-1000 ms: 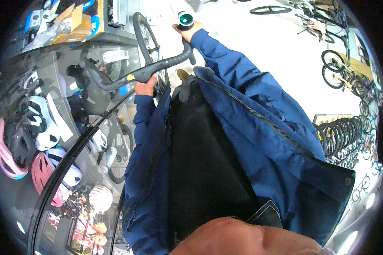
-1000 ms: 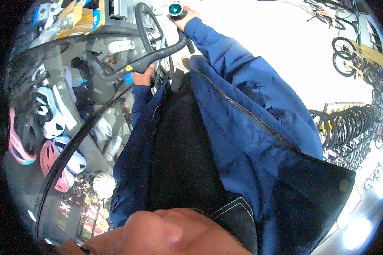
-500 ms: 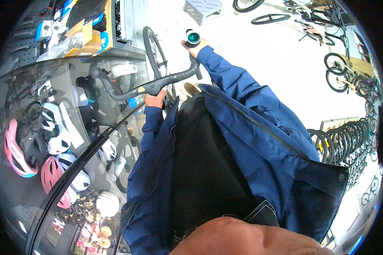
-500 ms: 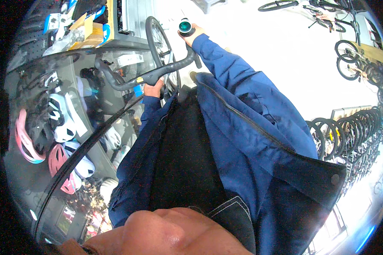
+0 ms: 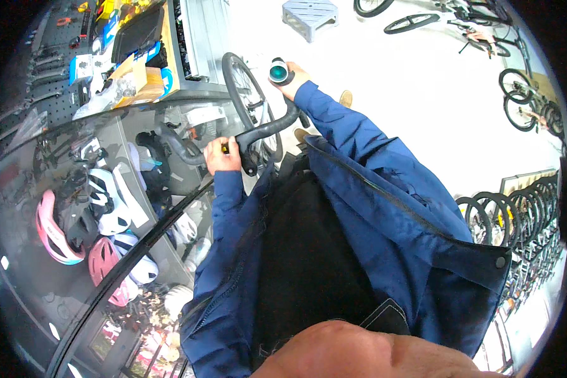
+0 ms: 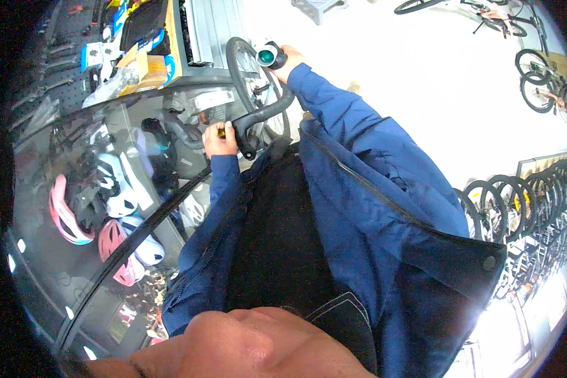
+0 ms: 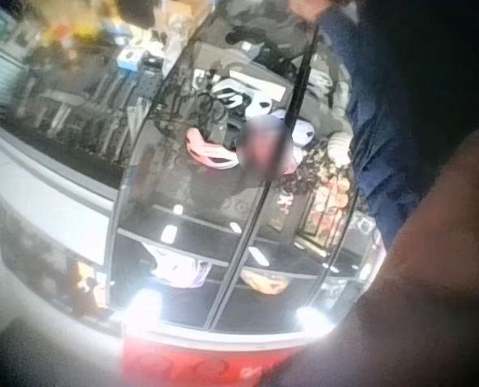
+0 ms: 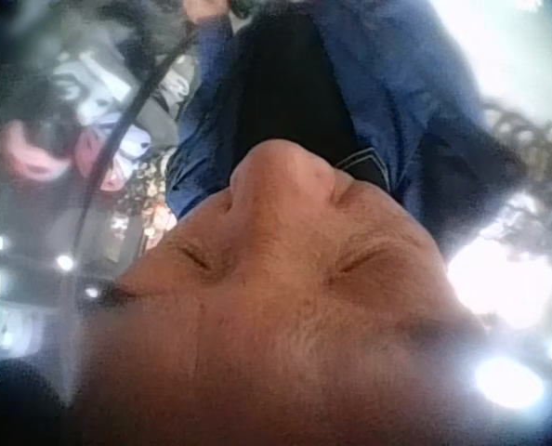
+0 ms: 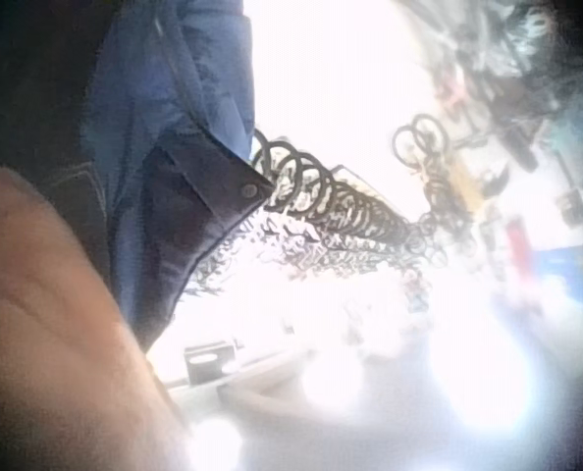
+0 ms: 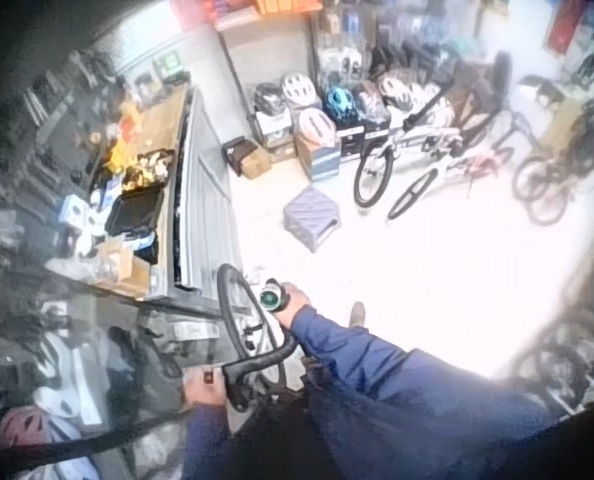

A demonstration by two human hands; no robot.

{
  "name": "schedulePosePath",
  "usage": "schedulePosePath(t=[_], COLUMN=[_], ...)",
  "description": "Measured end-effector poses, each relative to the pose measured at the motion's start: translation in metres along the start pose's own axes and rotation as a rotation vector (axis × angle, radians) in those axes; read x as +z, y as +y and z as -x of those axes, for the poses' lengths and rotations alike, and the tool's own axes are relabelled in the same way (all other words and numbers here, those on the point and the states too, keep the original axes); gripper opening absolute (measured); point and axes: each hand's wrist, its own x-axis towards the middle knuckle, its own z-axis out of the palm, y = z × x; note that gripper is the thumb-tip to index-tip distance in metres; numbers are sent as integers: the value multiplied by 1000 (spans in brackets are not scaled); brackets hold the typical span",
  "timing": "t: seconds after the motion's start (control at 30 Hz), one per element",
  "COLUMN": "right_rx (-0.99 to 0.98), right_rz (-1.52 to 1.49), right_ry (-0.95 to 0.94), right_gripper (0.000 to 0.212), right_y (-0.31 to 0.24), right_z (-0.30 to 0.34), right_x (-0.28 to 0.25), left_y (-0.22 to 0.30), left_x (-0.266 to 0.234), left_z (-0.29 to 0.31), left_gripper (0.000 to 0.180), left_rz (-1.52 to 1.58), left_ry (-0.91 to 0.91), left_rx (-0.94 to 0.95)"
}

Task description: The person assembles a bicycle by attaching the handlebar stem and tightening it with an Allen key. They then install the seat post and adjust the handlebar position. The person uses a small green container and a white cloth during the process.

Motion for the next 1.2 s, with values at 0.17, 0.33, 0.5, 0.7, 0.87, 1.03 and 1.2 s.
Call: schedulePosePath(t=[0.17, 0.33, 0.5, 0.7, 0.87, 1.03, 1.2], right_rx=[136, -211, -114, -410, -303, -377, -353], right_rz=[8, -208, -392, -207, -155, -219, -175], right_ry=[-101, -162, -352, -192, -290, -171, -228], right_gripper=[67, 79, 86, 96, 84, 77, 76], right_y=[-2, 38, 96, 98, 96, 97, 99], right_z=[0, 0, 0, 8, 6, 12, 10], right_x=[-6, -23, -31, -3, 2, 5, 4], left_y=[-8, -9, -5, -11, -13, -15, -18], left_x=[32, 30, 29, 23, 22, 25, 24], left_z=[-19, -19, -18, -20, -19, -19, -19], left_gripper=[24, 35, 35, 38, 38, 38, 37], left_rz=[-146, -229, -216, -291, -243, -220, -210], left_ry=[-45, -79, -93, -195, -167, -156, -168], left_rx=[66, 82, 62, 32, 10, 32, 37])
